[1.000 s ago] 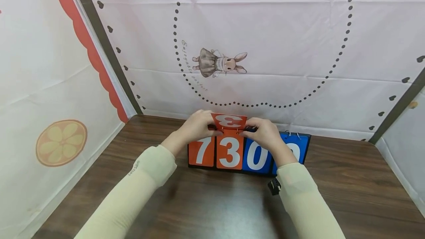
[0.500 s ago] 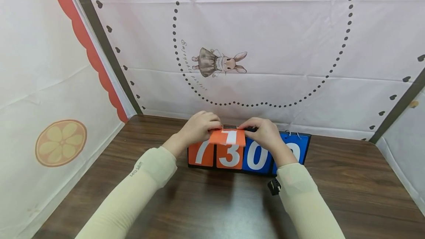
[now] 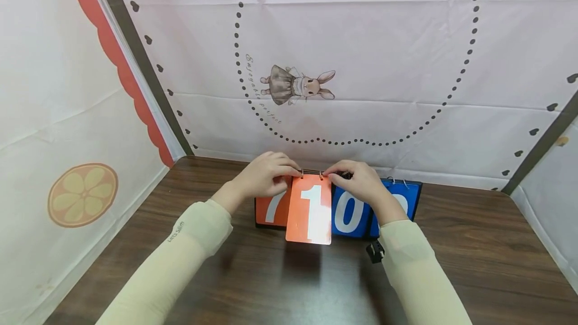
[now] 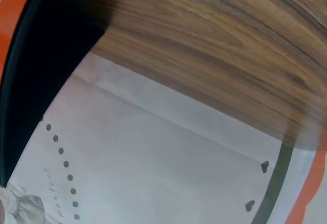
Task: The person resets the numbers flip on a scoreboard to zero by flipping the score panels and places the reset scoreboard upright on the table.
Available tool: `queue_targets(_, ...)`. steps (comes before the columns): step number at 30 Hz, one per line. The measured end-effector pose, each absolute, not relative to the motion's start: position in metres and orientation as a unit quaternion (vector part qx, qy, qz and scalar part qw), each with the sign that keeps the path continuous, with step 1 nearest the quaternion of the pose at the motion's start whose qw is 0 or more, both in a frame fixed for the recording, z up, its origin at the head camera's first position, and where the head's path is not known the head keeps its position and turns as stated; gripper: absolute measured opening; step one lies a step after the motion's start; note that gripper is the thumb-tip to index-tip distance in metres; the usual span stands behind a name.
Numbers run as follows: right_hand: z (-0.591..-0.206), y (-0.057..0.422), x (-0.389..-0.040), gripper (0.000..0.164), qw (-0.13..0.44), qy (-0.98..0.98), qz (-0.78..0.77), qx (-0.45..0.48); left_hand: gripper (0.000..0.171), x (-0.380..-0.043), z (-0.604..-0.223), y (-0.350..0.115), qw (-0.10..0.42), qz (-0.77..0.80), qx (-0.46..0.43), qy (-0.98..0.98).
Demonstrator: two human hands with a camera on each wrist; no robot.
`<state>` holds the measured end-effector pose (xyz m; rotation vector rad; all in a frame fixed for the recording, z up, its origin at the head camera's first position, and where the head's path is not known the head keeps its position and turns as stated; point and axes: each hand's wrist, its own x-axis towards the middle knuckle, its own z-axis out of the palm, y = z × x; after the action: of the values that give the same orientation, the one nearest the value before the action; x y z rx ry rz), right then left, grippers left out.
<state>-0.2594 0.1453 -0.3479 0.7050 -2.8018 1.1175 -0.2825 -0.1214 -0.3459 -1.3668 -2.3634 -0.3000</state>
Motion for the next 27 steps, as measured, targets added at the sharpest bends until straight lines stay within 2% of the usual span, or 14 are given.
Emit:
queue_targets(2,-0.348,0.144,-0.26,0.023,0.025,-0.911,0.349,0.216,0.028,-0.282,-0.347,-0.122,0.176,-0.12,-0.472,-0.855)
queue_targets(7,-0.349,0.142,-0.262,0.032,0.041,-0.924,0.316,0.212,0.015,-0.279,-0.35,-0.116,0.151,-0.148,-0.422,-0.882)
queue_targets(12,-0.348,0.141,-0.263,0.034,0.038,-0.932,0.292,0.211,0.031,-0.278,-0.348,-0.108,0.116,-0.161,-0.36,-0.912)
queue_targets(20,-0.344,0.137,-0.262,0.045,0.006,-0.952,0.246,0.183,0.045,-0.292,-0.333,-0.11,0.007,-0.148,-0.258,-0.955)
queue_targets(27,-0.341,0.135,-0.264,0.049,-0.029,-0.958,0.231,0.167,0.057,-0.302,-0.33,-0.103,-0.153,-0.2,-0.211,-0.944)
